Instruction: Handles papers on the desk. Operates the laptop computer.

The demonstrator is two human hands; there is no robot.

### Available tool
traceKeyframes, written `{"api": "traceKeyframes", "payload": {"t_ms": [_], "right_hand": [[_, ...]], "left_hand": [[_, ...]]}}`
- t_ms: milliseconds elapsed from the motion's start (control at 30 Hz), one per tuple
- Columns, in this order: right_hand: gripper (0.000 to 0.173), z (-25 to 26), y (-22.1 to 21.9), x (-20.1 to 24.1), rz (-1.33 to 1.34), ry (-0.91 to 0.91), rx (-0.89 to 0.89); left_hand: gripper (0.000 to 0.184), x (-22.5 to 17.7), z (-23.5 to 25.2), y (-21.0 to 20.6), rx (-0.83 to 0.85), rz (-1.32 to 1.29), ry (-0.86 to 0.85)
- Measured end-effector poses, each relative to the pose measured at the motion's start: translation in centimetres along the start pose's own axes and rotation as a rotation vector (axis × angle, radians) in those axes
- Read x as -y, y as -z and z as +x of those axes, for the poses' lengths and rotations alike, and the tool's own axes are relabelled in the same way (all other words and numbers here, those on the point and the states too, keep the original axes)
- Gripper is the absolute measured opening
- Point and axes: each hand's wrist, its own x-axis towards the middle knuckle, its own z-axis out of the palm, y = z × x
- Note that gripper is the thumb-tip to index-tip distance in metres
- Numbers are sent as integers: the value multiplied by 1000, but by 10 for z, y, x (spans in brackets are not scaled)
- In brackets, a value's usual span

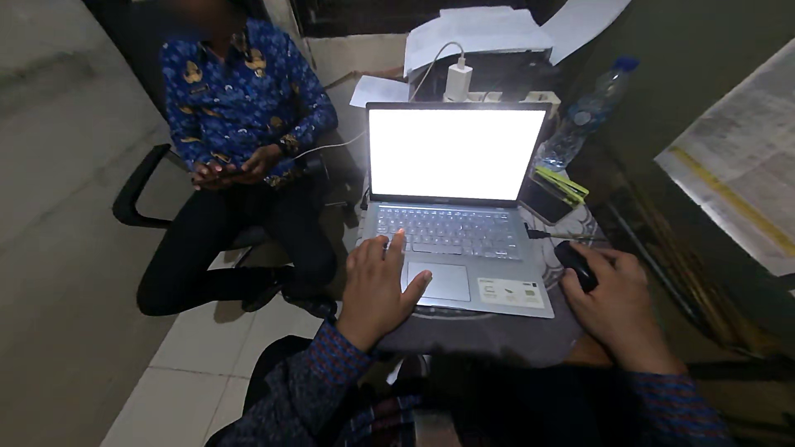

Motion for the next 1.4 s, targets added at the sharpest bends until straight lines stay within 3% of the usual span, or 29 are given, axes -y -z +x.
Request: {"api": "traceKeyframes", "payload": {"t_ms": [333, 667, 1400], "right_hand": [[57, -1, 1, 1, -1, -1, -22], [48, -1, 1, 0, 20, 13, -9], [48, -1, -1, 0, 24, -1, -12]], "left_hand": [[86, -1, -1, 0, 3, 9, 6], [86, -1, 0, 1, 10, 12, 5], [87, -1, 0, 0, 2, 17, 1]]}}
